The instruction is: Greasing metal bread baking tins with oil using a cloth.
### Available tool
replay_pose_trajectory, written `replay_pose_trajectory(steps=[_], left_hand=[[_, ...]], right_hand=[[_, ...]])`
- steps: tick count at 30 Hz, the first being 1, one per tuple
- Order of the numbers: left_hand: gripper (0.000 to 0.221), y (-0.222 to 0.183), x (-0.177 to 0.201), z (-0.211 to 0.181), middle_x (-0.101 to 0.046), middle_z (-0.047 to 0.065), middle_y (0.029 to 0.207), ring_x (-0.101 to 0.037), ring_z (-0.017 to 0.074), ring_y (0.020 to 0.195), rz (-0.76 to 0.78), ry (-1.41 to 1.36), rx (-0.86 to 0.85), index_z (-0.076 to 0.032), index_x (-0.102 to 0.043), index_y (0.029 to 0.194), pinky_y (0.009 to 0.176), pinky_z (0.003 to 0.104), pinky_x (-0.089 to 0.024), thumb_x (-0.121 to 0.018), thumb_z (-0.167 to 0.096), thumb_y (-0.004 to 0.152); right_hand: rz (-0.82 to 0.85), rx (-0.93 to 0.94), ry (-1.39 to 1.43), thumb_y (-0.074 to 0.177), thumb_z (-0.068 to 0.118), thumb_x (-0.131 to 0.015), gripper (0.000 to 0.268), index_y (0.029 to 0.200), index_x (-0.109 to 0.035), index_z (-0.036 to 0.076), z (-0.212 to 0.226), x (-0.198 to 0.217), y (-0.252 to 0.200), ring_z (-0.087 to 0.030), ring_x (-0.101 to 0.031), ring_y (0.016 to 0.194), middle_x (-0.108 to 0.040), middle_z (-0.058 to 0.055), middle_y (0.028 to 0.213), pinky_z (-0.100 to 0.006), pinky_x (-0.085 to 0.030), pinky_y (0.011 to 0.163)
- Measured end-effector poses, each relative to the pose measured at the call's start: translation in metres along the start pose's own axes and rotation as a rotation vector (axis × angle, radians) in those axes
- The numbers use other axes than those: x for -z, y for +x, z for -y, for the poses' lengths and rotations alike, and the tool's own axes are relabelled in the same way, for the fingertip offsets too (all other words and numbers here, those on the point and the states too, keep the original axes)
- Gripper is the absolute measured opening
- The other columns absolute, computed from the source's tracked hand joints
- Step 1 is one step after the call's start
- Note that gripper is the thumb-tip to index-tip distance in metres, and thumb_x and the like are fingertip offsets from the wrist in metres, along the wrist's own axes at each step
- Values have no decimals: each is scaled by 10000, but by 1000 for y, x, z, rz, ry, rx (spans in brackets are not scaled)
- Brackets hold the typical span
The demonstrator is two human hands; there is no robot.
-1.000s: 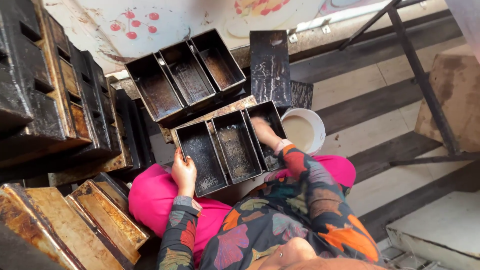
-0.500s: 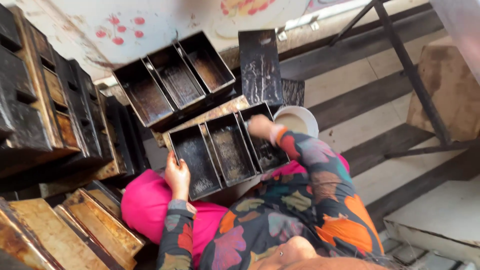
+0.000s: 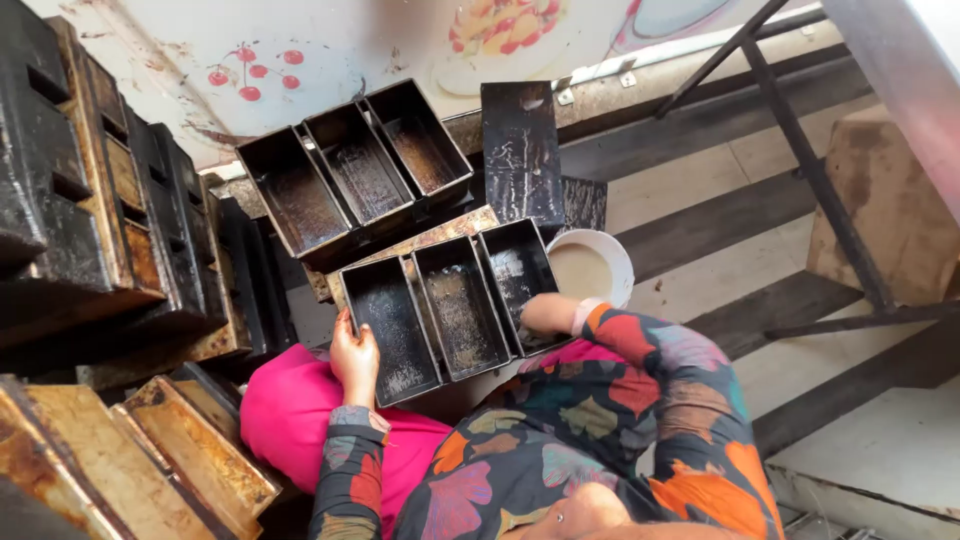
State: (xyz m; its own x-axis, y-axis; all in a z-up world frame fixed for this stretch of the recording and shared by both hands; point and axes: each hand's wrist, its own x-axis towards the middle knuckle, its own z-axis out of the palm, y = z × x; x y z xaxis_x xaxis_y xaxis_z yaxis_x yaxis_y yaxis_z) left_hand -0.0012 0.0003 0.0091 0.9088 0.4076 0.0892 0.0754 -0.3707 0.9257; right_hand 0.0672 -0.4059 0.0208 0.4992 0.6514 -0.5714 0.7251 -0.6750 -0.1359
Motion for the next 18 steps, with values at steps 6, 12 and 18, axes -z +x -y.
replay_pose_trajectory(steps=[6, 12, 18], left_hand=[[486, -3, 8, -19, -725, 144, 1256, -712, 254, 1117, 3, 100, 61, -17, -545, 1422, 922, 333, -531, -646, -91, 952], [483, 1, 2, -9, -713, 152, 1293, -712, 267, 1164, -15, -20, -28, -26, -544, 1418, 959, 346, -529, -611, -64, 941], [470, -1, 4, -14, -713, 160, 1274, -702, 297, 1135, -40, 119, 36, -67, -582, 1384, 906, 369, -543, -660, -111, 922]], right_hand=[[14, 240, 394, 755, 201, -739, 140, 873, -768, 132, 34, 187, -54, -295, -720, 722, -760, -93, 797, -401, -550, 658], [-164, 278, 498, 822, 225, -707, 185, 965, -756, 118, 40, 185, 37, -275, -724, 745, -760, -93, 850, -400, -561, 689], [-427, 101, 125, 749, 114, -676, 376, 1103, -706, -10, 41, 88, 151, -401, -693, 927, -716, -214, 1070, -476, -567, 794]])
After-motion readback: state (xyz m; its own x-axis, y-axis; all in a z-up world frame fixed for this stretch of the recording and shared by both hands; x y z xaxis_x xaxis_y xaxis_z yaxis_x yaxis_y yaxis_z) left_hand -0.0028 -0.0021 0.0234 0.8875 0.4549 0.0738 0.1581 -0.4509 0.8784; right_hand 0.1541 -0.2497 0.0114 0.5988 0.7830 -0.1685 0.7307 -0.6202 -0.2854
